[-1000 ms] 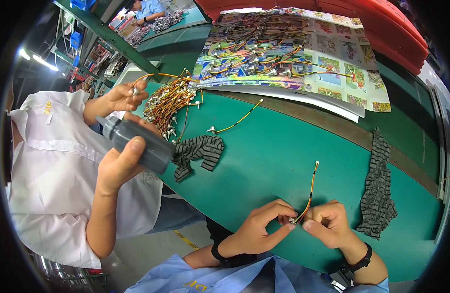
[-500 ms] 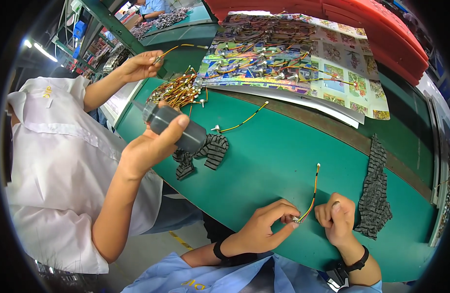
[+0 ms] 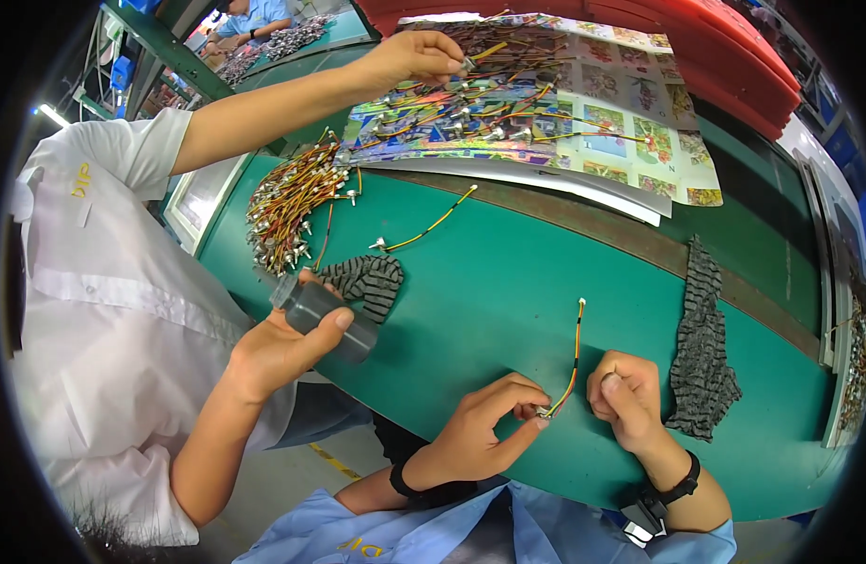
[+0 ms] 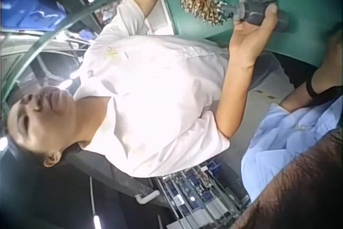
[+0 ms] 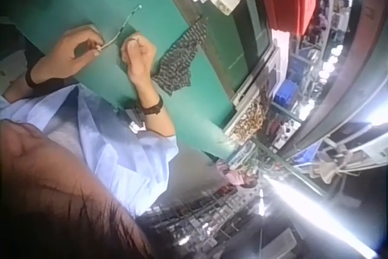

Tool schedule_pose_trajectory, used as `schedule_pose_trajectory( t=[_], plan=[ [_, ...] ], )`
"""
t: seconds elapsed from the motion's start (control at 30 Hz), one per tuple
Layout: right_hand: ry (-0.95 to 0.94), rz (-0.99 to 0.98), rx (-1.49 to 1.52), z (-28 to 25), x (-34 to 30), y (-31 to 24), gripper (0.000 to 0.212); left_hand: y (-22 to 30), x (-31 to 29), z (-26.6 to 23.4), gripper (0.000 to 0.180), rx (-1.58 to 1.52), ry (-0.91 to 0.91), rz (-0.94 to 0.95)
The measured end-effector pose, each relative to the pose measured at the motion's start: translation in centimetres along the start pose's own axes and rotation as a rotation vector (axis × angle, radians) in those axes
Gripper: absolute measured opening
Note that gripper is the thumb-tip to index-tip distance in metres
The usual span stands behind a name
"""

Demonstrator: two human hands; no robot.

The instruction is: The person picks up a wire assembly, applies liquid from a squeeze bottle to the connector, and repeats this process for several assemblies. Between applications, the person occasionally wipes the tip of the bottle or the connector with a cloth.

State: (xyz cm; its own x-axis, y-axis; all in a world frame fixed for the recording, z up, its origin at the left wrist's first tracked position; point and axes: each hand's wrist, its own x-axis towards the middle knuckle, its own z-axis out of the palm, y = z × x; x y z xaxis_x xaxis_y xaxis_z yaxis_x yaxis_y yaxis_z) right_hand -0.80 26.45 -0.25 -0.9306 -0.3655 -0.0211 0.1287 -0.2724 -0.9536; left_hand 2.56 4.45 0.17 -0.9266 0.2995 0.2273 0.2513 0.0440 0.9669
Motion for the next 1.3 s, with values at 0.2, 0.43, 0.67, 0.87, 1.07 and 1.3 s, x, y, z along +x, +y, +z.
schedule_pose_trajectory(
  t=[0.2, 0.43, 0.67, 0.87, 1.07, 1.3],
  plan=[
    [-0.021, -0.016, -0.058, -0.40, -0.11, 0.48, 0.042, -0.02, 0.10, 0.15, 0.020, 0.022, 0.001, 0.007],
    [-0.047, -0.026, -0.107, -0.61, -0.25, 0.47, 0.037, 0.27, 0.21, 0.18, 0.020, 0.029, 0.008, 0.007],
    [0.014, -0.050, -0.097, 0.00, -0.06, 0.33, 0.037, -0.05, 0.08, 0.08, 0.021, 0.038, -0.001, 0.024],
    [0.026, -0.149, -0.119, 0.16, 0.39, 0.55, 0.042, -0.02, 0.13, -0.03, 0.022, 0.048, -0.007, 0.020],
    [0.053, -0.030, -0.031, -0.01, -0.04, -0.10, 0.048, -0.16, 0.15, 0.02, 0.022, 0.047, -0.011, 0.018],
    [0.028, -0.059, -0.090, 0.25, 0.12, -0.13, 0.051, -0.19, 0.17, -0.03, 0.022, 0.073, -0.016, 0.019]
  ],
)
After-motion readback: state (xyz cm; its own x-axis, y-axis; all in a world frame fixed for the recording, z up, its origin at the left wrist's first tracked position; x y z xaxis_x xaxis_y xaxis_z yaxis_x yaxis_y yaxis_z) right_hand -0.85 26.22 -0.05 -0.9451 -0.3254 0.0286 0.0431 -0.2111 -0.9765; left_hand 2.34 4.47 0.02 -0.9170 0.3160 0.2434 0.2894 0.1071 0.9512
